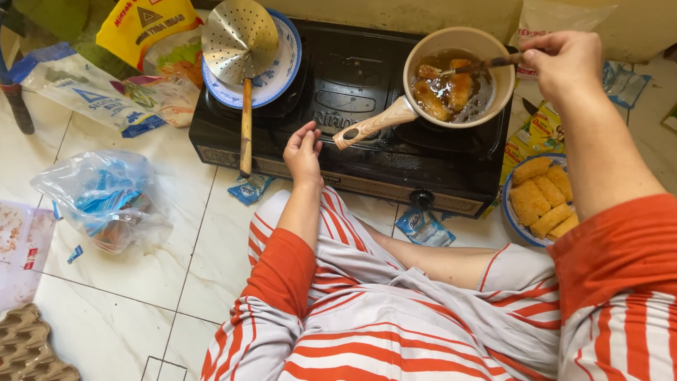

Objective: Frying small food items in a pot of oil on a portable gas stove and flipping them with a spoon for even browning.

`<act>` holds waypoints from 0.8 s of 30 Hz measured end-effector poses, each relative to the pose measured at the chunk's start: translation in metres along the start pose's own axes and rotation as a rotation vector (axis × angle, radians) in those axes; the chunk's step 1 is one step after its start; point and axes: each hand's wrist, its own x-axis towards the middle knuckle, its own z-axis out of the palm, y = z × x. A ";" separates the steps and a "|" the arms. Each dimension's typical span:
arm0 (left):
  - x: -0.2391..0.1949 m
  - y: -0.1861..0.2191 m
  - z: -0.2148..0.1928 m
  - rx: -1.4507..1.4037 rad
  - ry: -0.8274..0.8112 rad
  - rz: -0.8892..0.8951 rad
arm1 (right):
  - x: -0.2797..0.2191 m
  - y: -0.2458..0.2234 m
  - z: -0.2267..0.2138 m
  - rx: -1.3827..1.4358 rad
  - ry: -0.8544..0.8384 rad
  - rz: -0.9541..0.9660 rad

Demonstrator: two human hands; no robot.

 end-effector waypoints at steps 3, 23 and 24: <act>-0.001 0.001 0.001 0.002 0.000 -0.003 | -0.018 -0.002 -0.006 -0.050 0.024 -0.020; 0.001 -0.003 -0.002 -0.013 -0.004 -0.008 | -0.132 -0.085 -0.004 -0.684 0.445 -0.720; 0.000 -0.002 -0.002 -0.015 -0.002 -0.010 | -0.134 -0.086 -0.005 -0.702 0.455 -0.732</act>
